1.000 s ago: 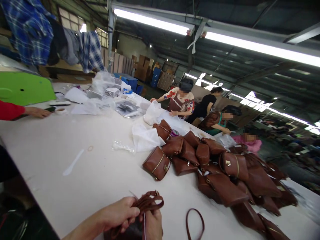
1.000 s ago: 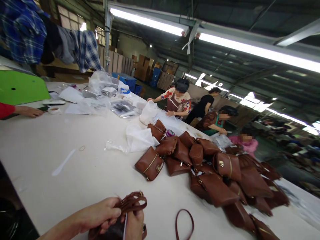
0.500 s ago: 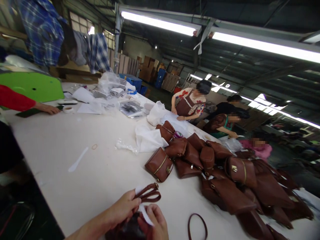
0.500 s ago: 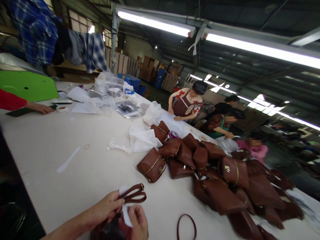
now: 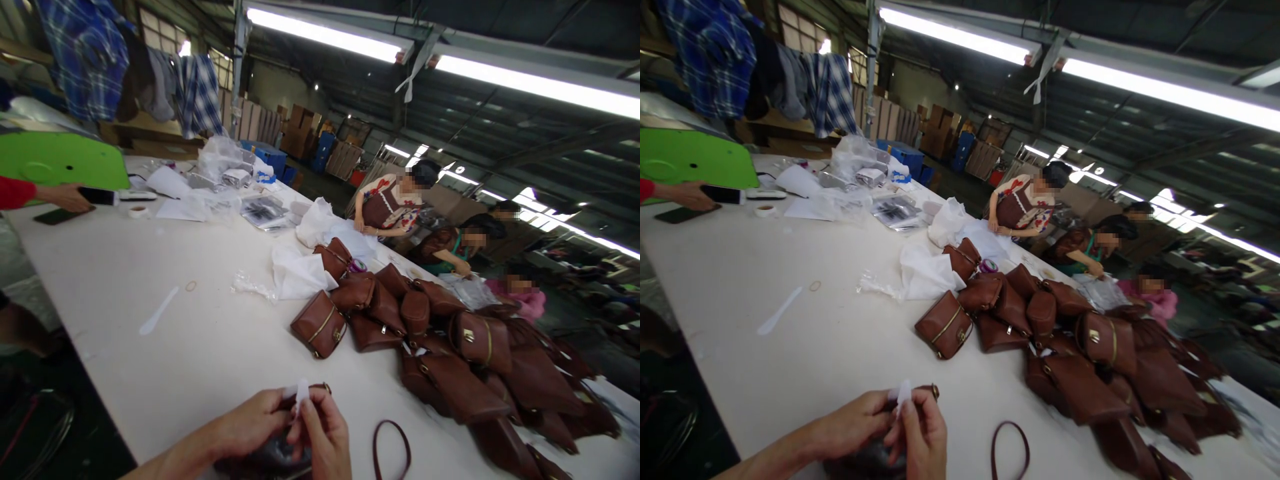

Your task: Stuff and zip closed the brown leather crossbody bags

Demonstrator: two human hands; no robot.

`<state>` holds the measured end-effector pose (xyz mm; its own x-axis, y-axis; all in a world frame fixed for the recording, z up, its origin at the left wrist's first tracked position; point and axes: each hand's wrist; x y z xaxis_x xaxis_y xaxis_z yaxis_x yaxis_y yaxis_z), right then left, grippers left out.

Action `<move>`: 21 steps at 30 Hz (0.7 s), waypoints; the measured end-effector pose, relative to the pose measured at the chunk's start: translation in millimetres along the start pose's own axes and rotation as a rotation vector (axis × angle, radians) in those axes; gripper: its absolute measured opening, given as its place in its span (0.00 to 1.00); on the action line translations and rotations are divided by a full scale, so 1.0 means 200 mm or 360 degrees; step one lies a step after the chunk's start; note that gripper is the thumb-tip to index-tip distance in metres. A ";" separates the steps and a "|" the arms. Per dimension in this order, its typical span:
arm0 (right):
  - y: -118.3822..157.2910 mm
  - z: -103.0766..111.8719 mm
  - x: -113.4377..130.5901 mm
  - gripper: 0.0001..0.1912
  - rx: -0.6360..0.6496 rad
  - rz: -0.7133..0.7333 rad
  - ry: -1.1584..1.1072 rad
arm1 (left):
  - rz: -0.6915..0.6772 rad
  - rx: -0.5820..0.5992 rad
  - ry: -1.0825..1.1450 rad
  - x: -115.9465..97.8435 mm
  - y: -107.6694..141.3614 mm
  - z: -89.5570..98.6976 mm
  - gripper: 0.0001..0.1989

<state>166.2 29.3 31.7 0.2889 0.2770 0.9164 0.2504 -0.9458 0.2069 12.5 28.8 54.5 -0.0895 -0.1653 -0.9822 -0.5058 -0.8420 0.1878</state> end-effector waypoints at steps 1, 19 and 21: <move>-0.01 -0.01 0.02 0.20 -0.0014 -0.0011 -0.0045 | -0.0032 0.0000 -0.0048 -0.01 0.01 0.00 0.09; -0.01 -0.09 0.10 0.24 -0.0306 -0.0134 0.0241 | 0.0100 -0.0579 -0.0586 0.09 -0.02 -0.02 0.22; -0.01 -0.09 0.10 0.23 -0.0307 -0.0148 0.0238 | -0.0004 -0.0532 -0.0695 0.08 -0.01 -0.02 0.22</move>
<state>154.7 33.7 56.3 0.1294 0.3497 0.9279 0.0842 -0.9363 0.3411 15.3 27.0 38.4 -0.4725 0.0058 -0.8813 -0.2129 -0.9711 0.1078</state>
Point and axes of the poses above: each hand's wrist, its own y-axis away from the middle knuckle, its own z-axis out of the back of the hand, x = y × z, and after that the axes turned 15 degrees about -y, right-handed
